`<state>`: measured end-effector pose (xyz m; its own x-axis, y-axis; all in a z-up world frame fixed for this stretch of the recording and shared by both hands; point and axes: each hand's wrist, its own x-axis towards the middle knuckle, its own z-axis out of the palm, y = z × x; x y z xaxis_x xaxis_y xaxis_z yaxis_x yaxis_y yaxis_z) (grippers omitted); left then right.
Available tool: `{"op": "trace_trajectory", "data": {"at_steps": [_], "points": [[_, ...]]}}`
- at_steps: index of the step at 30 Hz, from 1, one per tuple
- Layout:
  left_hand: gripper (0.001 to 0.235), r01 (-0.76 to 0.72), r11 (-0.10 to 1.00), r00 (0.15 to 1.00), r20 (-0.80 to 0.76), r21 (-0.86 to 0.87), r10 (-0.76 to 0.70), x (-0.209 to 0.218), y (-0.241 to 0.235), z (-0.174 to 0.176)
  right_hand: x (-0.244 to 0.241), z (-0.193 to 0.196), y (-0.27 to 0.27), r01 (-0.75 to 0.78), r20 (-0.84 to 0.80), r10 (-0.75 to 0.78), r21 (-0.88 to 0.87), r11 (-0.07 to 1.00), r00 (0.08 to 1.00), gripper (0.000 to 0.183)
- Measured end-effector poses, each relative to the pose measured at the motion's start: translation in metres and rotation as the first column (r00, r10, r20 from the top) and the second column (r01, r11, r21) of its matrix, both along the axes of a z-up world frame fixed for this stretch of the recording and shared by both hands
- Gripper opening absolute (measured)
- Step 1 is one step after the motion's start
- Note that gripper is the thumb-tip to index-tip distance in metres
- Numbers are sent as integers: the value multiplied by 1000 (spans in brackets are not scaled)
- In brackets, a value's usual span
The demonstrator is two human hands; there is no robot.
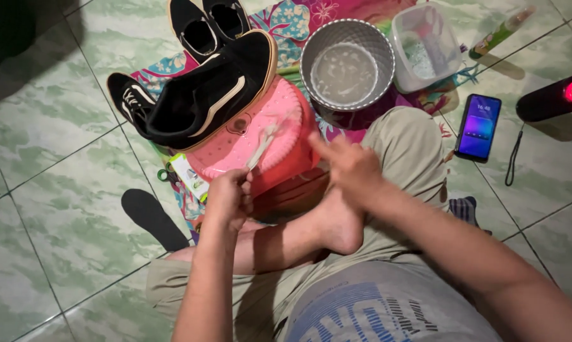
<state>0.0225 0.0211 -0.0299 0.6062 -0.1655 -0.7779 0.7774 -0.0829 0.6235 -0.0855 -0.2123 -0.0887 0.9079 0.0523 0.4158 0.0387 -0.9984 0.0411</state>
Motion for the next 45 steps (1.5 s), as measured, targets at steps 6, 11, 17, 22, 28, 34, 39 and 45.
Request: {"op": "trace_trajectory", "data": {"at_steps": [6, 11, 17, 22, 28, 34, 39, 45], "points": [[22, -37, 994, 991, 132, 100, 24, -7, 4, 0, 9, -7, -82, 270, -195, -189, 758, 594, 962, 38], [22, -52, 994, 987, 160, 99, 35, -7, 2, 4, -4, 7, -39, 69, 56, -163, 738, 671, 985, 27], [21, -55, 993, 981, 192, 101, 35, -5, 1, -6, -12, 52, 41, -72, 129, 52, 150, 986, 990, 45], [21, -71, 994, 981, 185, 87, 54, -11, 3, -4, 1, 12, -11, 5, -177, -6, -8, 1000, 984, 86], [20, -50, 998, 982, 184, 43, 41, -12, -6, 5, 4, 11, -57, 137, -91, -105, 753, 643, 990, 38], [22, -11, 999, 976, 217, 53, 0, -14, -5, -4, -12, 55, 5, -111, 194, -31, 678, 727, 981, 19], [20, 37, 997, 970, 236, 70, -52, -12, -2, -14, -8, 17, 45, -166, -36, 178, 219, 962, 983, 62], [17, 90, 986, 943, 306, 139, -129, -14, -2, -20, 16, 14, -14, 121, -18, -120, 161, 980, 993, 56]]}}
